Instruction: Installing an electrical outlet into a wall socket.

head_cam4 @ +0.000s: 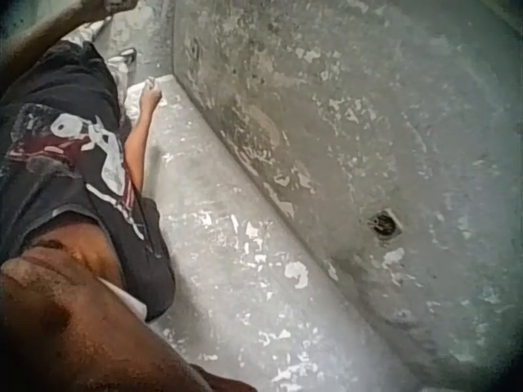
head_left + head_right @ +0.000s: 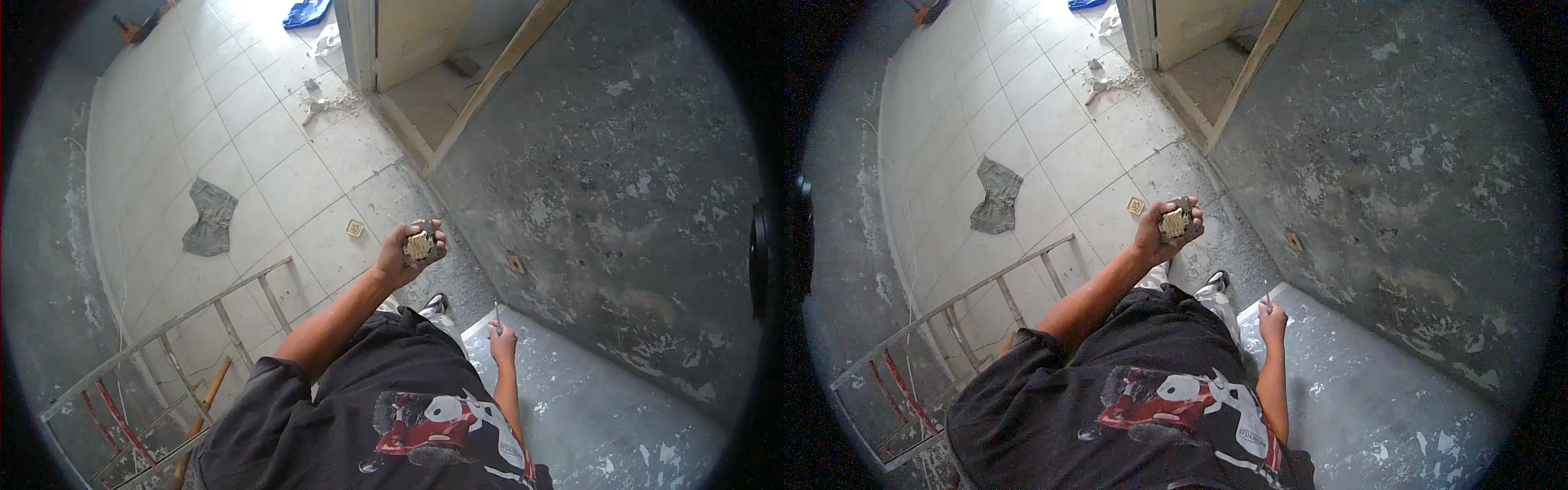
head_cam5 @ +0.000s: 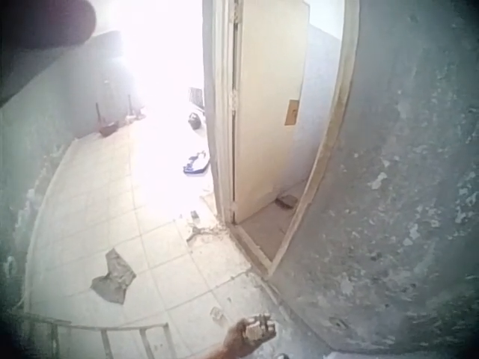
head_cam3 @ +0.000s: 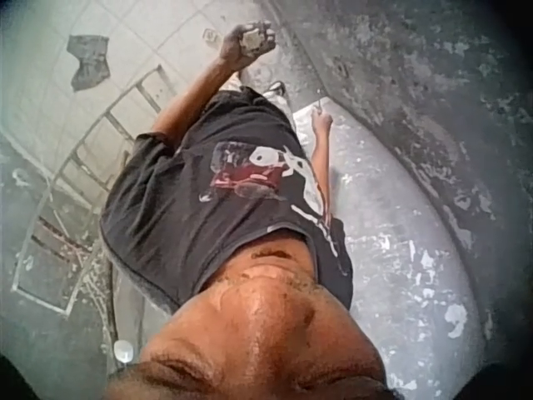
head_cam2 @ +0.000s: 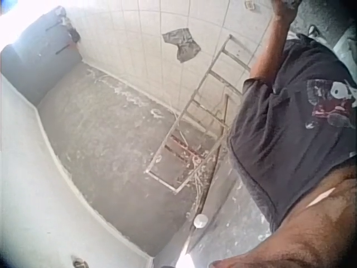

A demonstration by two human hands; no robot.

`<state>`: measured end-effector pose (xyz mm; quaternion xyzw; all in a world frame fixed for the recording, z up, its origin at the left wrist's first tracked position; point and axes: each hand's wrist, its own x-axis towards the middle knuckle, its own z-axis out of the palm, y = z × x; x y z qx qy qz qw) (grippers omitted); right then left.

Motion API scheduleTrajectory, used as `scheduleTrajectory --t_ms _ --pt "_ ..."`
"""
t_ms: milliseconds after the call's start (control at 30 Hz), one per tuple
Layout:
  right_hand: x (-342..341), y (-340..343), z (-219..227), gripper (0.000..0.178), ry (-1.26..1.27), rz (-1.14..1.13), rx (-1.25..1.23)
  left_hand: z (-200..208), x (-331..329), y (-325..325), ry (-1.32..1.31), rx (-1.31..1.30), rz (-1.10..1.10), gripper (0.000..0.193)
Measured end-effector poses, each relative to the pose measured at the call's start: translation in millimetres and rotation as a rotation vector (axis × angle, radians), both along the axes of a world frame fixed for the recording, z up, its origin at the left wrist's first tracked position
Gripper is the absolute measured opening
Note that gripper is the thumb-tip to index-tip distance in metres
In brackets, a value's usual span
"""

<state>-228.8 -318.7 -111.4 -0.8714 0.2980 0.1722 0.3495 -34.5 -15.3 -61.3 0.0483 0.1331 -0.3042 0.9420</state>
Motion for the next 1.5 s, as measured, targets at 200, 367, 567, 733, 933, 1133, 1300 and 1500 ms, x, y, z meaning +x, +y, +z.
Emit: scheduleTrajectory --t_ms 200,367,567,733,933,1133,1300,1500 --pt "23 0 18 0.021 -0.070 0.036 0.067 17 -5 -14 -0.193 0.062 -0.017 0.038" --pt "60 -5 66 0.023 -0.259 0.097 0.058 41 -9 -32 -0.292 0.096 -0.045 0.036" --pt "86 -12 123 0.022 -0.391 0.075 0.056 62 -10 -67 -0.254 -0.002 -0.090 0.035" --pt "94 -14 156 0.023 -0.472 0.096 0.003 78 -3 -84 -0.245 -0.011 -0.156 0.040" --pt "102 -5 190 0.023 -0.523 0.043 0.052 92 12 -100 -0.150 -0.109 -0.210 0.043" --pt "98 -28 248 0.024 -0.708 0.075 -0.030 115 14 -113 -0.033 -0.003 -0.212 0.039" --pt "102 -57 339 0.020 -1.041 0.022 -0.164 138 31 -108 -0.212 -0.014 -0.188 0.038" --pt "71 -117 451 0.017 -1.464 -0.196 -0.581 184 40 -118 -0.284 0.065 -0.172 0.037"
